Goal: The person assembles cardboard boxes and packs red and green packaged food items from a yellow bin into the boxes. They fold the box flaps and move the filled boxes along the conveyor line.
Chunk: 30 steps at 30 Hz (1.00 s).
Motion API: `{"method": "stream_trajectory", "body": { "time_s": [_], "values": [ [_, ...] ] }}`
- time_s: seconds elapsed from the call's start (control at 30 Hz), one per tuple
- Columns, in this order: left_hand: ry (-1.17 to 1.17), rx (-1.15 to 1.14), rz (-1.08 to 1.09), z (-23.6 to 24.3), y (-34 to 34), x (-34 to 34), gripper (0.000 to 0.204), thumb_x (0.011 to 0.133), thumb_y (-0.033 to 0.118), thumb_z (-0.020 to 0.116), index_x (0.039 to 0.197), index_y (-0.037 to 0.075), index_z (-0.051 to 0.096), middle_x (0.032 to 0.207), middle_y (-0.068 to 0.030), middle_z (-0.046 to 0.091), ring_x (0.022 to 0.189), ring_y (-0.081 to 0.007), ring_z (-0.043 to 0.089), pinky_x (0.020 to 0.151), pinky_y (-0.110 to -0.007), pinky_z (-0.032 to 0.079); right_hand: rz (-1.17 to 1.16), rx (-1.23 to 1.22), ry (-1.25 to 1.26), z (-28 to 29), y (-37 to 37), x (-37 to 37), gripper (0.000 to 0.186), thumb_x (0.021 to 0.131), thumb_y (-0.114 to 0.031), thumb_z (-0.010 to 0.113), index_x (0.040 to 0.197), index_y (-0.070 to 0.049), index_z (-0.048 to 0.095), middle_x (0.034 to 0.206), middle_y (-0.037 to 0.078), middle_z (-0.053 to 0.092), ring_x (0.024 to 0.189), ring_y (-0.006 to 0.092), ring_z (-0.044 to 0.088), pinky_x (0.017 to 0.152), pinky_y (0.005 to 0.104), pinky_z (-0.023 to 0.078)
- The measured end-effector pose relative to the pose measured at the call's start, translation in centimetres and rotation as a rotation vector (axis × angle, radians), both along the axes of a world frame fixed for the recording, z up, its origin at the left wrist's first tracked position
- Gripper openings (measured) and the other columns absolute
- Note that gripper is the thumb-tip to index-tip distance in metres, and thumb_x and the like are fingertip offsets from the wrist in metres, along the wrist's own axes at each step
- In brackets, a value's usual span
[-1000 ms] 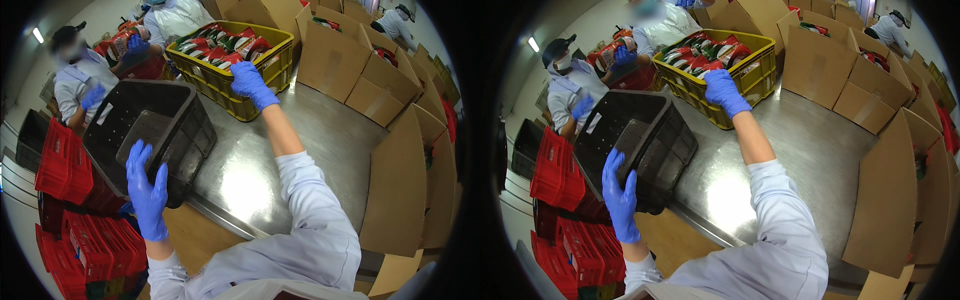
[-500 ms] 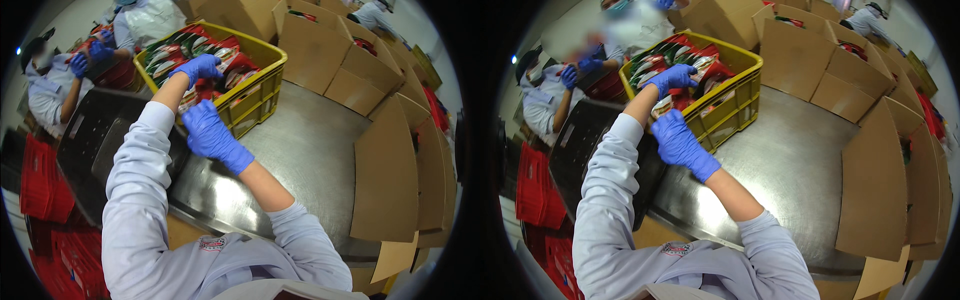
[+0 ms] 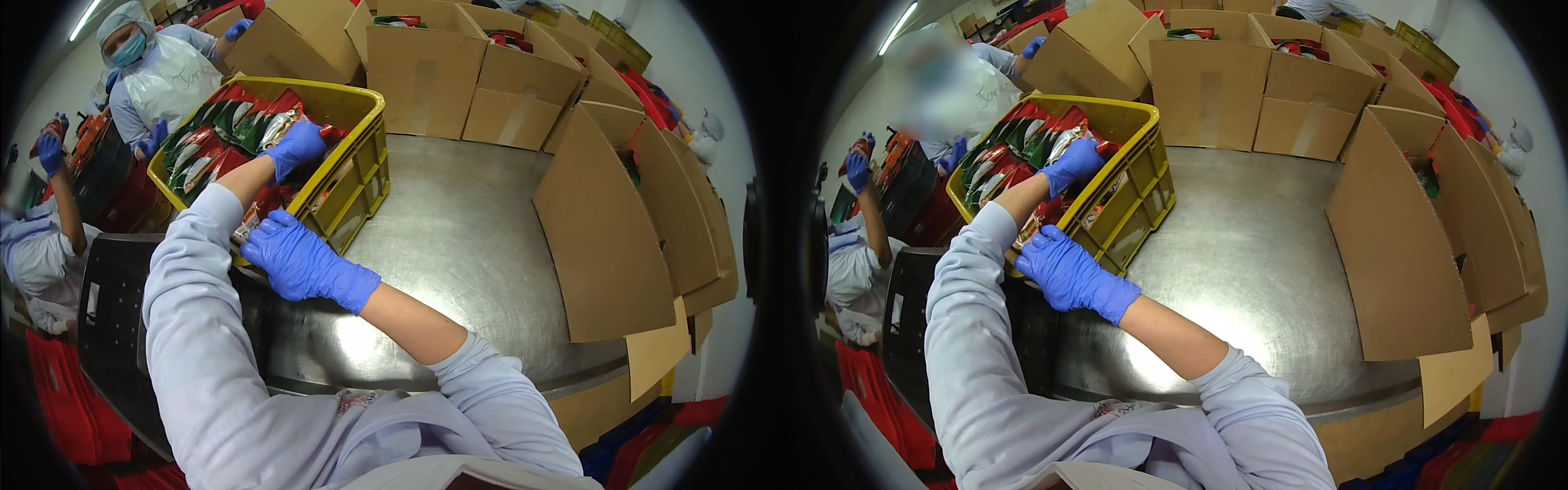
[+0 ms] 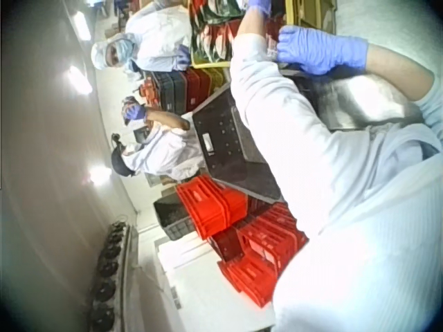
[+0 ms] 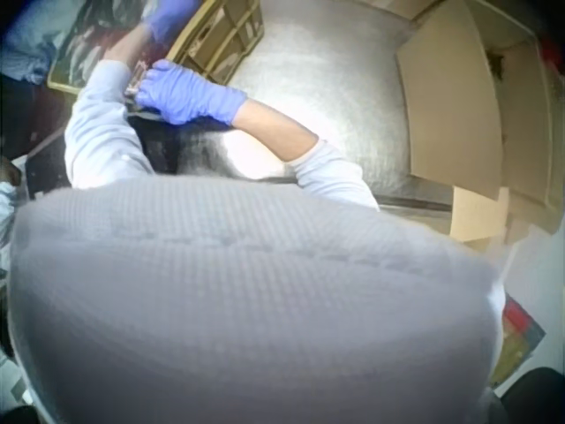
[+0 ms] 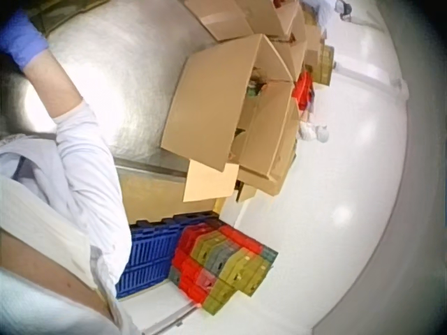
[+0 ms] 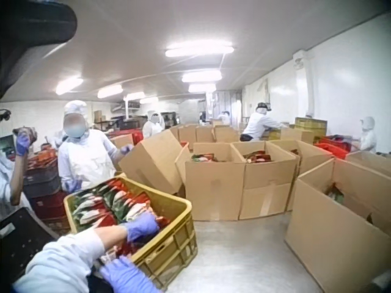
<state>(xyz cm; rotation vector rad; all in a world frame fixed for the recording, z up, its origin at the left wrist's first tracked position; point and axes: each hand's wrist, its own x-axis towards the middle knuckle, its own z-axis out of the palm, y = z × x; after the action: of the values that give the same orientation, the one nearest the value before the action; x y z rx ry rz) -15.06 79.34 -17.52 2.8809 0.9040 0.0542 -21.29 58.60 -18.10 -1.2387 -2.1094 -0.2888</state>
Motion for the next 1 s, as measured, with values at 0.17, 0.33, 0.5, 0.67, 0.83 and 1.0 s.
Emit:
{"method": "stream_trajectory", "body": {
  "time_s": [0.17, 0.33, 0.5, 0.67, 0.83, 1.0],
  "values": [
    [-0.049, 0.108, -0.033, 0.0, -0.7, -0.5, 0.024, 0.07, 0.02, 0.054, 0.086, 0.006, 0.065, 0.086, -0.0206, 0.062, 0.081, -0.0343, 0.061, 0.074, -0.04, 0.048, -0.026, 0.047, -0.007, 0.2, -0.1, 0.3, 0.036, 0.063, -0.013, 0.054, 0.098, -0.007, 0.055, 0.09, 0.01, 0.055, 0.088, 0.0239, 0.051, 0.087, 0.036, 0.032],
    [-0.333, 0.47, -0.203, 3.7, -2.6, -2.8, 0.022, 0.07, 0.015, 0.052, 0.084, 0.005, 0.065, 0.086, -0.0223, 0.061, 0.079, -0.0367, 0.06, 0.07, -0.041, 0.048, -0.051, -0.046, -0.067, 0.3, -0.1, 0.5, 0.038, 0.065, -0.014, 0.056, 0.103, -0.007, 0.056, 0.106, 0.011, 0.055, 0.102, 0.0248, 0.052, 0.095, 0.0408, 0.031],
    [-0.301, 0.937, -0.182, 18.9, -5.7, -4.8, 0.016, 0.073, 0.015, 0.05, 0.078, 0.008, 0.064, 0.072, -0.0172, 0.061, 0.065, -0.0346, 0.06, 0.06, -0.041, 0.049, -0.053, -0.287, 0.136, 3.9, -1.5, 3.0, 0.031, 0.064, -0.013, 0.057, 0.093, -0.004, 0.06, 0.087, 0.015, 0.06, 0.09, 0.0328, 0.056, 0.087, 0.0424, 0.038],
    [-0.494, 0.609, -0.088, 28.5, -14.0, -4.4, 0.018, 0.063, 0.006, 0.059, 0.078, 0.003, 0.067, 0.068, -0.012, 0.064, 0.06, -0.0175, 0.06, 0.056, -0.031, 0.049, -0.542, 0.655, 0.255, 13.8, -8.0, 10.4, 0.096, 0.058, -0.035, 0.075, 0.131, -0.001, 0.023, 0.115, 0.023, 0.043, 0.113, 0.0388, 0.037, 0.09, 0.0492, 0.035],
    [-0.761, 0.61, -0.372, 30.6, -27.4, 1.7, 0.016, 0.065, 0.011, 0.057, 0.077, 0.004, 0.066, 0.068, -0.0136, 0.063, 0.061, -0.0221, 0.061, 0.056, -0.033, 0.049, -0.632, 0.188, 0.302, 21.6, -23.4, 15.0, 0.125, 0.053, -0.036, 0.079, 0.137, -0.001, -0.007, 0.118, 0.028, 0.043, 0.103, 0.0404, 0.05, 0.092, 0.0418, 0.039],
    [-0.97, 0.534, -0.56, 30.7, -38.7, 12.0, 0.016, 0.068, 0.015, 0.055, 0.076, 0.006, 0.066, 0.068, -0.0152, 0.062, 0.062, -0.0266, 0.061, 0.056, -0.036, 0.049, -0.997, 0.248, 0.092, 23.1, -37.1, 19.9, 0.125, 0.053, -0.037, 0.079, 0.136, 0.004, -0.004, 0.117, 0.029, 0.043, 0.103, 0.039, 0.051, 0.088, 0.0404, 0.043]
  ]
}}
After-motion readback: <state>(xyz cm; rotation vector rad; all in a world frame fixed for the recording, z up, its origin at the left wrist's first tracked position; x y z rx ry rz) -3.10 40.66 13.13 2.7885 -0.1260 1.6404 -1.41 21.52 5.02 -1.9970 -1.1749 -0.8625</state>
